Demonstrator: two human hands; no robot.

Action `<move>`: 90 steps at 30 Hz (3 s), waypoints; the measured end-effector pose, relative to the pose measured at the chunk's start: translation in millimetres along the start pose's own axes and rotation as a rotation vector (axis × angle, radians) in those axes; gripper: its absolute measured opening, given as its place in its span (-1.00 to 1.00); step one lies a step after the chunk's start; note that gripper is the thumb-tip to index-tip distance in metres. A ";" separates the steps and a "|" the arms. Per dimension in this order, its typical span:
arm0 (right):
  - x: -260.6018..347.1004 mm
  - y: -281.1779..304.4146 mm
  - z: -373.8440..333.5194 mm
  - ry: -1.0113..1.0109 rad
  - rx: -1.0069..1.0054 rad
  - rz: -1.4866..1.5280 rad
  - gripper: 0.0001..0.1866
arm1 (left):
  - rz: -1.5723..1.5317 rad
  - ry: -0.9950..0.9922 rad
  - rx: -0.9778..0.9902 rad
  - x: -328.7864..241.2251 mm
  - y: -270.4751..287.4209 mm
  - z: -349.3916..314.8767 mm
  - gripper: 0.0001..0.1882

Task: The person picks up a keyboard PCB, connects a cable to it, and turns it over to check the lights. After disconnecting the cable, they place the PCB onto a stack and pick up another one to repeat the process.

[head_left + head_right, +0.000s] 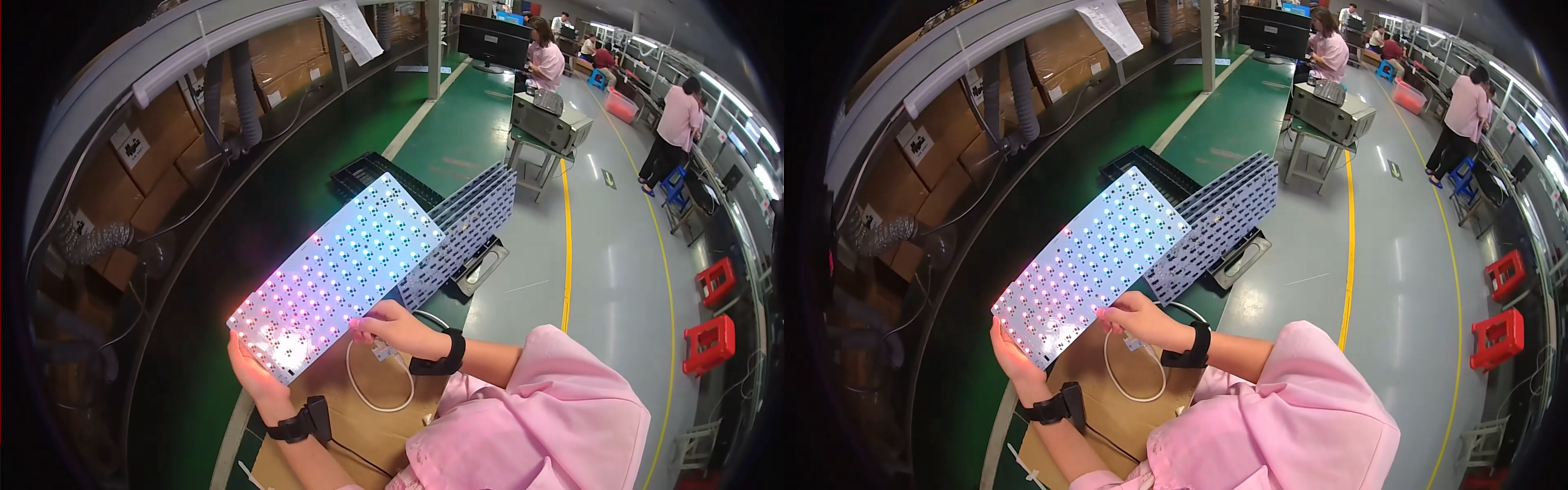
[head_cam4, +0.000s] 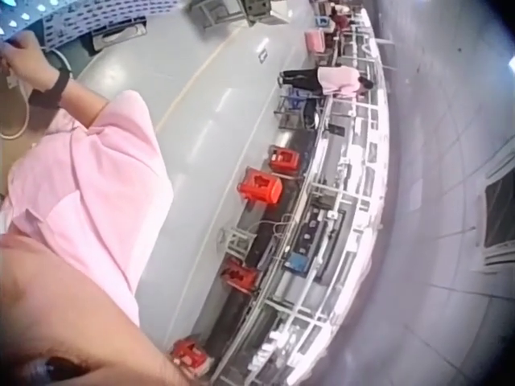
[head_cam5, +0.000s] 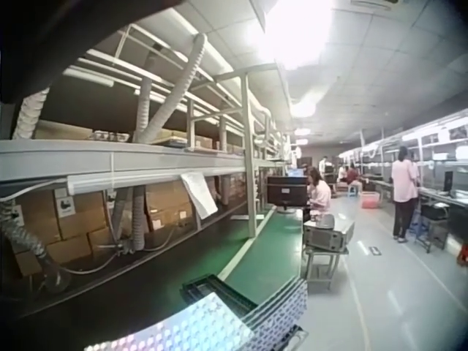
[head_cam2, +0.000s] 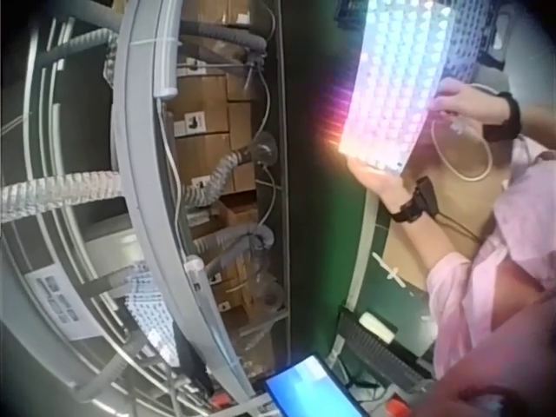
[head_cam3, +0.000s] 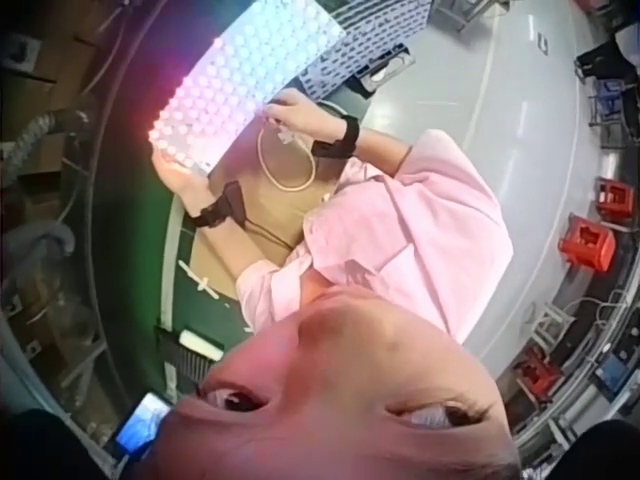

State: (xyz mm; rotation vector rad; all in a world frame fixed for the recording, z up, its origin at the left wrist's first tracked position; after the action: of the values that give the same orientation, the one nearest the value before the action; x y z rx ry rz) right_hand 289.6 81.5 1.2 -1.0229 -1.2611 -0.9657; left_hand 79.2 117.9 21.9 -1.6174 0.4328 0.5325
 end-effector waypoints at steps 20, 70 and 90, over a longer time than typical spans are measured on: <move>3.3 1.4 -1.1 -0.007 -0.030 -0.008 -0.69 | 0.007 0.009 0.032 2.7 3.4 -1.6 -0.51; 19.5 5.7 -6.9 0.038 -0.127 -0.145 -0.76 | -0.141 0.132 0.222 0.6 -4.9 -11.3 -0.50; 3.8 7.1 0.0 0.140 -0.179 -0.187 -0.66 | -0.059 0.040 0.127 2.2 0.2 -6.6 -0.47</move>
State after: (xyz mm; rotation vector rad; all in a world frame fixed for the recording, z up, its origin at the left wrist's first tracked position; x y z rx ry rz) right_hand 296.7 83.5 4.5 -0.9677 -1.1837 -1.2909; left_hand 81.5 111.3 21.0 -1.5155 0.4383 0.4205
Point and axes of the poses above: each hand's wrist, its own z-axis towards the middle knuckle, its own y-axis out of the back of the hand, x = y × z, the point moved 6 cm from there along z, towards the middle knuckle, and after that the axes turned 12 degrees about -z, right-handed, at the moved point
